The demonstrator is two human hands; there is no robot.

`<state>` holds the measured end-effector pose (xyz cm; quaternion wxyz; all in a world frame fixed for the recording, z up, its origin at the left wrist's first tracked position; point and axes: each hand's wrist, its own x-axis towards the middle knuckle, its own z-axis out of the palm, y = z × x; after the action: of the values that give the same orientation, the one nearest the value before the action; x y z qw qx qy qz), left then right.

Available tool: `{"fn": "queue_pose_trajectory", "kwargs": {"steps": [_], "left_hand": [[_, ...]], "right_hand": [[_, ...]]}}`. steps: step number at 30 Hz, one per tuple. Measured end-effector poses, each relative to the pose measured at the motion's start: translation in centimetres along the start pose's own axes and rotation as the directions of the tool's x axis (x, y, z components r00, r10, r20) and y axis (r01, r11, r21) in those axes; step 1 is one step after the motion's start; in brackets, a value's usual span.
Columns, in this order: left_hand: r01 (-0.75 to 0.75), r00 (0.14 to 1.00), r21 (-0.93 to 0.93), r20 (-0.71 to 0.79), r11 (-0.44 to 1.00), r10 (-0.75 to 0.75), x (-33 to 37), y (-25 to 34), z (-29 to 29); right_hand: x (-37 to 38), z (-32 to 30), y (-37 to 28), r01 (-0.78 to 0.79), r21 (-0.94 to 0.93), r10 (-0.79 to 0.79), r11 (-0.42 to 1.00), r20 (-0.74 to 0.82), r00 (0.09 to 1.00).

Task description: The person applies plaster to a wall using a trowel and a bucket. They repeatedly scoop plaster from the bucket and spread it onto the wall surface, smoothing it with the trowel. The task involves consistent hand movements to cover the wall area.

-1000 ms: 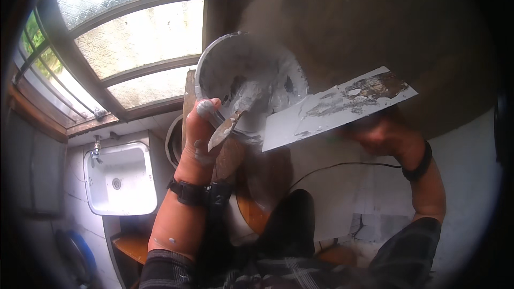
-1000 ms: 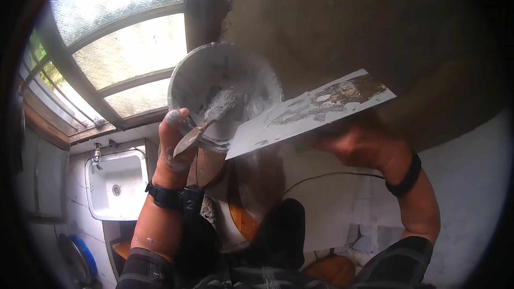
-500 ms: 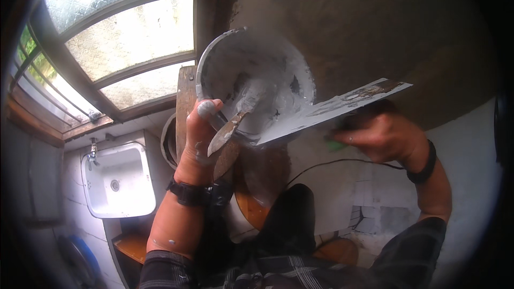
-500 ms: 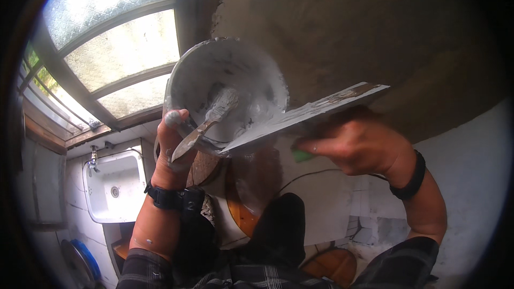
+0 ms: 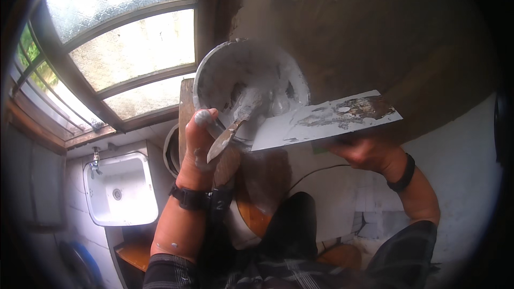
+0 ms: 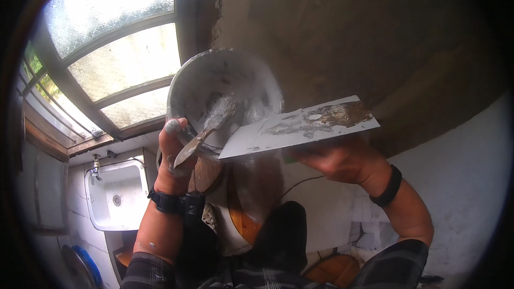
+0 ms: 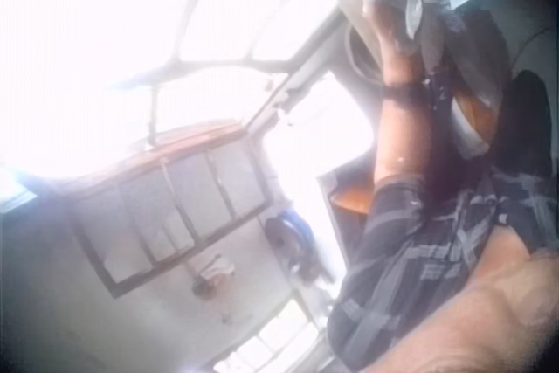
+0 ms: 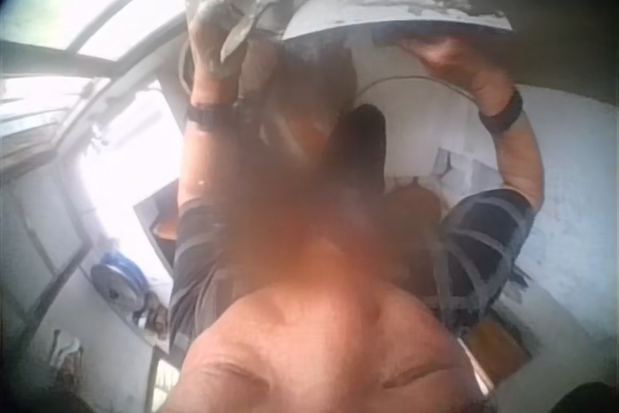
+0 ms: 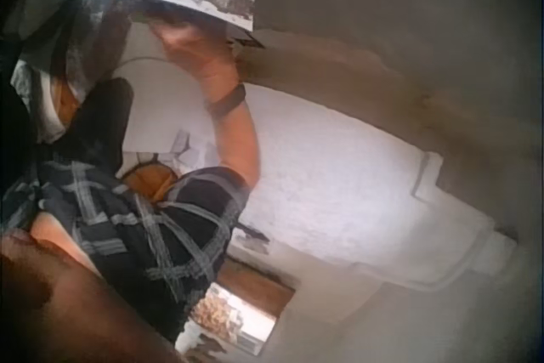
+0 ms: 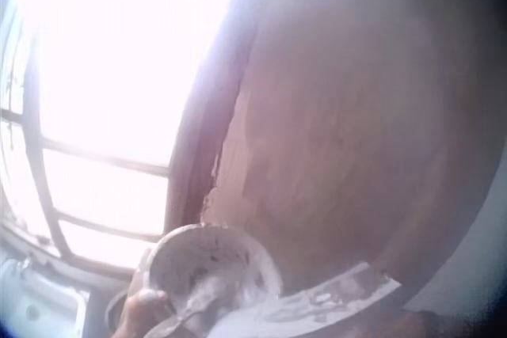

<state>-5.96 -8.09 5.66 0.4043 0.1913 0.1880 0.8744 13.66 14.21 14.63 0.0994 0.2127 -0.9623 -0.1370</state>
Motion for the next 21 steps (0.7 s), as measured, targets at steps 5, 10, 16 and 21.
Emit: {"fn": "queue_pose_trajectory", "kwargs": {"steps": [5,10,16,21], "left_hand": [[0.006,0.989,0.027,-0.147,1.0,-0.002,0.0,-0.6,-1.6],[-0.102,0.977,-0.004,-0.189,0.995,0.099,0.1,-1.1,-2.2],[-0.157,0.968,-0.121,-0.214,0.98,0.129,0.2,-1.7,-3.2],[-0.174,0.956,-0.141,-0.263,0.975,0.133,-0.1,-1.7,-3.1]], "right_hand": [[-0.6,0.7,-0.1,-0.005,-0.04,0.002,0.999,-0.056,0.998],[-1.6,1.3,-0.2,-0.084,-0.02,0.078,0.996,-0.197,0.977],[-1.1,5.7,0.2,-0.207,-0.228,0.095,0.951,-0.423,0.901],[3.3,7.6,3.6,-0.16,0.405,0.387,0.9,-0.574,0.722]]}}
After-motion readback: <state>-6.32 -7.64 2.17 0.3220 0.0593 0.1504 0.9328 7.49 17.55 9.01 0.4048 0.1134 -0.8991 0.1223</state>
